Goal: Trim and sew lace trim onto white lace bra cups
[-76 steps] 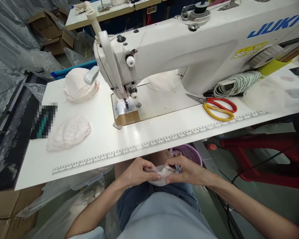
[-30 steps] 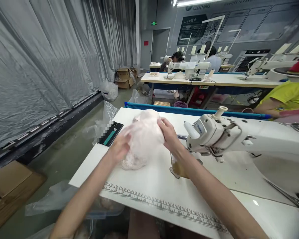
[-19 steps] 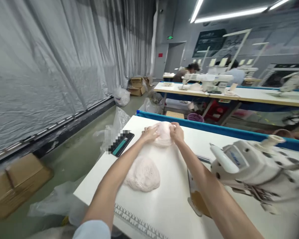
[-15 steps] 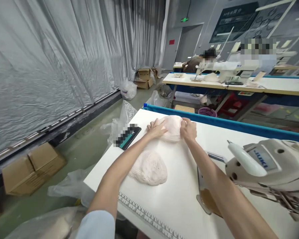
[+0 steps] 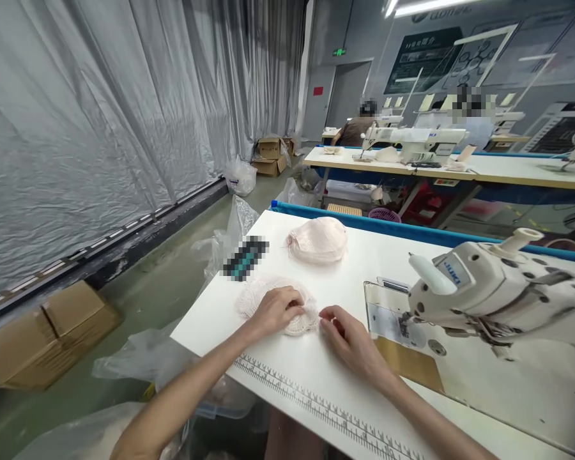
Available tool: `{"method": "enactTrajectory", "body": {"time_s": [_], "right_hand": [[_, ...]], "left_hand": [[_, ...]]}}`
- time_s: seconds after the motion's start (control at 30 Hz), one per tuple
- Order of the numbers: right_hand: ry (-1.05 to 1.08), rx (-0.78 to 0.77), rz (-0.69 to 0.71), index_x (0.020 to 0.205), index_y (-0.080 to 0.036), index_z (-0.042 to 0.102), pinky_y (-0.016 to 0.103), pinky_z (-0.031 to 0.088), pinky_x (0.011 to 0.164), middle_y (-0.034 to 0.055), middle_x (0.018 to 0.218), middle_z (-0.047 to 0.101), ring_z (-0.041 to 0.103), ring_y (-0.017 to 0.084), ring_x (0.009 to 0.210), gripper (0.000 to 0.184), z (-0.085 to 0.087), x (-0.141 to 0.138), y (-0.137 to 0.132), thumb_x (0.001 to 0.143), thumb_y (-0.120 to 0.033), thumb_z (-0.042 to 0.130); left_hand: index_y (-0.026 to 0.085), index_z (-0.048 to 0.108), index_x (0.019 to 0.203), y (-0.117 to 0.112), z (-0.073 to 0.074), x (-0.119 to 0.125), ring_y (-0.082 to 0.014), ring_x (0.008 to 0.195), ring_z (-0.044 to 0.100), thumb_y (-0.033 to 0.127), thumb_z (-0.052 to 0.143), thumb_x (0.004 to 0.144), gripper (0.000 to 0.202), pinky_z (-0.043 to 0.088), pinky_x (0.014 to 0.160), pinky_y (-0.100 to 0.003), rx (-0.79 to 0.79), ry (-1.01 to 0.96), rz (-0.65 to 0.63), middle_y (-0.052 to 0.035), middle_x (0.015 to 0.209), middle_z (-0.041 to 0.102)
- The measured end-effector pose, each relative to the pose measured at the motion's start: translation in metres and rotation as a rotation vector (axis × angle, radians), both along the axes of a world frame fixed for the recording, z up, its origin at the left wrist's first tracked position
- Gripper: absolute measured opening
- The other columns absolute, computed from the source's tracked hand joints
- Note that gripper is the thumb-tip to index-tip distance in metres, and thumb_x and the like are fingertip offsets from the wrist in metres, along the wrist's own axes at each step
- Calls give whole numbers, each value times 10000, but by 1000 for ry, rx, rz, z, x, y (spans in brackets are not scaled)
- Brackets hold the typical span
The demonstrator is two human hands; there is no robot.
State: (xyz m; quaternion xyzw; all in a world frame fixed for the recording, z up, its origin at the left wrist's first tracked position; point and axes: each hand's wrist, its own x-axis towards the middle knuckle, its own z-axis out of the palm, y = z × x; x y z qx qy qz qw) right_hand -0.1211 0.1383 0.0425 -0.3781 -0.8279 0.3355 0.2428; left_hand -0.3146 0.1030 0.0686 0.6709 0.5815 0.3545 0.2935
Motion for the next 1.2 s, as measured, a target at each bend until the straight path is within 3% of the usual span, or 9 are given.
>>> {"method": "enactTrajectory", "body": {"time_s": [0.17,0.27,0.4,0.53,0.7,0.9,1.03,1.2], "right_hand": [[83,-41,-36,875,-214,472,279,346,505,4,706,534,426,139,538,345,8,-16,-7,847,-557,452],[120,-41,-62,762,-217,431,266,322,493,-22,636,471,385,128,527,414,11,-26,-7,791,-626,490],[163,-43,-73,619,-221,308,258,290,484,-38,572,343,319,123,537,505,13,-35,-6,794,-684,407],[201,-117,-54,611,-216,340,249,284,461,-44,553,304,305,113,514,511,15,-39,-3,823,-681,332],[193,-216,-88,583,-196,427,254,274,472,-37,531,354,315,111,501,486,17,-34,-2,816,-622,416],[242,-299,-119,570,-214,377,257,266,460,-53,483,354,308,108,456,432,18,-30,-8,806,-561,481],[354,-305,-71,638,-207,439,286,366,530,-26,564,459,436,138,526,386,21,-33,-9,786,-553,526],[487,-338,-28,691,-186,524,315,435,614,15,631,568,545,170,604,403,22,-38,-5,717,-579,609]], "left_hand": [[158,637,688,-2,-1,-5,-157,687,534,187,598,722,59,393,665,-259,21,-186,106,-12,698,602],[157,651,662,-3,-2,-5,-154,696,543,175,625,684,38,401,675,-255,30,-309,129,-10,691,615],[154,650,615,-2,-4,-4,-132,640,519,188,689,631,54,392,639,-246,15,-491,160,6,636,603],[126,638,628,-2,-5,-10,-76,478,415,321,763,579,237,324,499,-220,-54,-727,213,40,521,522],[122,632,697,-6,-5,-24,-94,551,525,400,833,486,403,423,579,-230,-69,-1025,297,10,602,586],[167,613,786,-7,0,-35,-158,687,625,247,799,559,305,487,705,-278,-1,-1260,396,-5,675,649],[170,608,801,-8,4,-36,-201,747,652,166,752,589,257,502,745,-319,44,-1343,416,-13,684,668],[176,608,812,-13,9,-45,-181,728,655,163,730,600,245,514,775,-321,123,-1428,411,11,681,671]]}}
